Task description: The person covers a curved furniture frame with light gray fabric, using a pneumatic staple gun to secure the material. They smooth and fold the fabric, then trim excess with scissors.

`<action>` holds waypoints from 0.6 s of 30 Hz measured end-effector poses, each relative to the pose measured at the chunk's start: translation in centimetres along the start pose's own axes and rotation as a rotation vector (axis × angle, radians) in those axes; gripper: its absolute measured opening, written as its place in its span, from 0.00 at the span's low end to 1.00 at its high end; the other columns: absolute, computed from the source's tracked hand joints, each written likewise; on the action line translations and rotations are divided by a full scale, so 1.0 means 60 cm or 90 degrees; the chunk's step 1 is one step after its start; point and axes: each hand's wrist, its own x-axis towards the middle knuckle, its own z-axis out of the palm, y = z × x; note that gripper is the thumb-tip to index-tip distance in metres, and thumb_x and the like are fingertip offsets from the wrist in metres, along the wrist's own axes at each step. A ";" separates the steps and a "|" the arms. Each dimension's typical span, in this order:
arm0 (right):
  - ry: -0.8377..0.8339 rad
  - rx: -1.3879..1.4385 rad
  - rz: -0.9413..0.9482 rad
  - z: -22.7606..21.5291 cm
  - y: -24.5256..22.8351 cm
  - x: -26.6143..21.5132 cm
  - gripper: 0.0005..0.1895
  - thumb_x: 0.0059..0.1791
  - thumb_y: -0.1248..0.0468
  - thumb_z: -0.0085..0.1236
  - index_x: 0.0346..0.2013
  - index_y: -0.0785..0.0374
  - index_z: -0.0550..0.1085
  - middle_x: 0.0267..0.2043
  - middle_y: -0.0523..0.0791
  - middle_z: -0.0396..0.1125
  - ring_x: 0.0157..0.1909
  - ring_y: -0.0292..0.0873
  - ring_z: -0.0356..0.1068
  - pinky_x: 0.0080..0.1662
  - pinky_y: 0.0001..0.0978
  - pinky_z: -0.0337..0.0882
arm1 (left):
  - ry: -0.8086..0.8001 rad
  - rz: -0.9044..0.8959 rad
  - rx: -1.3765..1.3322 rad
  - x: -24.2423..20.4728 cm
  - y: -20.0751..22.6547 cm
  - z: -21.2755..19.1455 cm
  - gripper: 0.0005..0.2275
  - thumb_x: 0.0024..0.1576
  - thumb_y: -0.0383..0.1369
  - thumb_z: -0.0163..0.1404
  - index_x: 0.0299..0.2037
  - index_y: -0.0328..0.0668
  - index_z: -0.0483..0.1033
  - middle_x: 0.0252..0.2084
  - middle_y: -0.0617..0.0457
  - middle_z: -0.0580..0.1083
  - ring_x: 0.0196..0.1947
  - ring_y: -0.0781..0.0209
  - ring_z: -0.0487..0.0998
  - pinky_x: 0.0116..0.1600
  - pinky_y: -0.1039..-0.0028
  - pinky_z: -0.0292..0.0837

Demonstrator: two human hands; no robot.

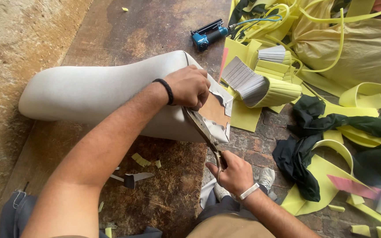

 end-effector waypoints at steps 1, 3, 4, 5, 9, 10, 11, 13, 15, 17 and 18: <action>-0.006 -0.001 0.013 0.001 -0.006 0.005 0.28 0.43 0.40 0.65 0.23 0.60 0.67 0.20 0.47 0.66 0.23 0.51 0.70 0.29 0.46 0.69 | 0.006 0.001 -0.002 -0.001 -0.001 -0.003 0.01 0.40 0.34 0.63 0.22 0.54 0.85 0.32 0.65 0.77 0.47 0.64 0.72 0.56 0.69 0.63; -0.017 -0.001 0.039 0.000 -0.016 0.012 0.28 0.42 0.38 0.65 0.23 0.59 0.68 0.17 0.47 0.66 0.22 0.51 0.70 0.30 0.45 0.70 | 0.007 -0.006 0.000 -0.003 0.001 -0.008 0.01 0.40 0.35 0.63 0.22 0.56 0.85 0.31 0.65 0.78 0.47 0.64 0.72 0.57 0.69 0.63; -0.043 -0.007 0.074 -0.002 -0.019 0.014 0.28 0.42 0.38 0.65 0.23 0.59 0.68 0.17 0.46 0.66 0.22 0.50 0.71 0.29 0.45 0.70 | 0.002 -0.014 0.004 -0.003 0.002 -0.010 0.01 0.40 0.35 0.63 0.22 0.56 0.85 0.31 0.66 0.78 0.47 0.64 0.72 0.57 0.69 0.63; -0.070 -0.014 0.110 -0.004 -0.021 0.012 0.28 0.42 0.38 0.65 0.22 0.59 0.68 0.17 0.45 0.67 0.22 0.49 0.71 0.29 0.45 0.71 | -0.003 -0.023 0.006 -0.003 0.006 -0.010 0.02 0.40 0.35 0.63 0.22 0.56 0.85 0.32 0.66 0.78 0.47 0.64 0.72 0.57 0.70 0.62; -0.055 -0.025 0.120 -0.015 -0.022 0.000 0.28 0.42 0.39 0.66 0.20 0.60 0.69 0.16 0.48 0.66 0.22 0.51 0.71 0.30 0.46 0.70 | -0.012 -0.042 0.019 -0.004 0.011 -0.009 0.03 0.40 0.37 0.64 0.22 0.57 0.85 0.31 0.66 0.78 0.47 0.65 0.71 0.57 0.69 0.61; -0.048 -0.013 0.113 -0.018 -0.021 -0.006 0.27 0.42 0.40 0.66 0.20 0.60 0.70 0.16 0.48 0.66 0.21 0.51 0.70 0.30 0.46 0.70 | -0.022 -0.050 0.024 -0.002 0.011 -0.009 0.02 0.40 0.38 0.65 0.22 0.57 0.85 0.31 0.66 0.78 0.47 0.65 0.71 0.58 0.69 0.61; -0.040 0.000 0.104 -0.020 -0.019 -0.011 0.26 0.42 0.41 0.66 0.20 0.60 0.70 0.16 0.48 0.66 0.21 0.51 0.70 0.29 0.46 0.70 | -0.031 -0.059 0.031 -0.002 0.010 -0.010 0.02 0.40 0.38 0.65 0.22 0.58 0.85 0.31 0.66 0.78 0.47 0.65 0.71 0.58 0.70 0.61; -0.028 0.010 0.096 -0.020 -0.017 -0.026 0.26 0.42 0.42 0.67 0.19 0.61 0.70 0.16 0.49 0.66 0.20 0.52 0.70 0.29 0.46 0.70 | 0.037 -0.067 -0.027 -0.003 0.006 -0.010 0.02 0.42 0.36 0.65 0.22 0.56 0.85 0.30 0.66 0.78 0.46 0.66 0.72 0.59 0.70 0.60; -0.017 0.005 0.098 -0.018 -0.015 -0.039 0.28 0.41 0.42 0.68 0.18 0.62 0.70 0.16 0.50 0.65 0.20 0.52 0.69 0.29 0.45 0.69 | 0.075 -0.078 -0.060 -0.006 0.004 -0.009 0.02 0.44 0.35 0.65 0.22 0.55 0.85 0.30 0.66 0.79 0.45 0.66 0.72 0.59 0.70 0.61; -0.020 0.027 0.087 -0.019 -0.011 -0.042 0.28 0.41 0.42 0.67 0.19 0.63 0.69 0.17 0.50 0.66 0.21 0.52 0.69 0.29 0.46 0.69 | 0.086 -0.090 -0.072 -0.001 0.003 -0.008 0.03 0.44 0.35 0.66 0.22 0.55 0.85 0.29 0.66 0.79 0.45 0.66 0.73 0.58 0.69 0.62; -0.021 0.037 0.082 -0.021 -0.010 -0.044 0.28 0.41 0.42 0.67 0.20 0.63 0.69 0.18 0.50 0.66 0.22 0.52 0.69 0.29 0.47 0.69 | 0.082 -0.106 -0.082 0.002 0.005 -0.007 0.03 0.44 0.35 0.65 0.22 0.54 0.85 0.30 0.64 0.78 0.45 0.65 0.73 0.56 0.70 0.65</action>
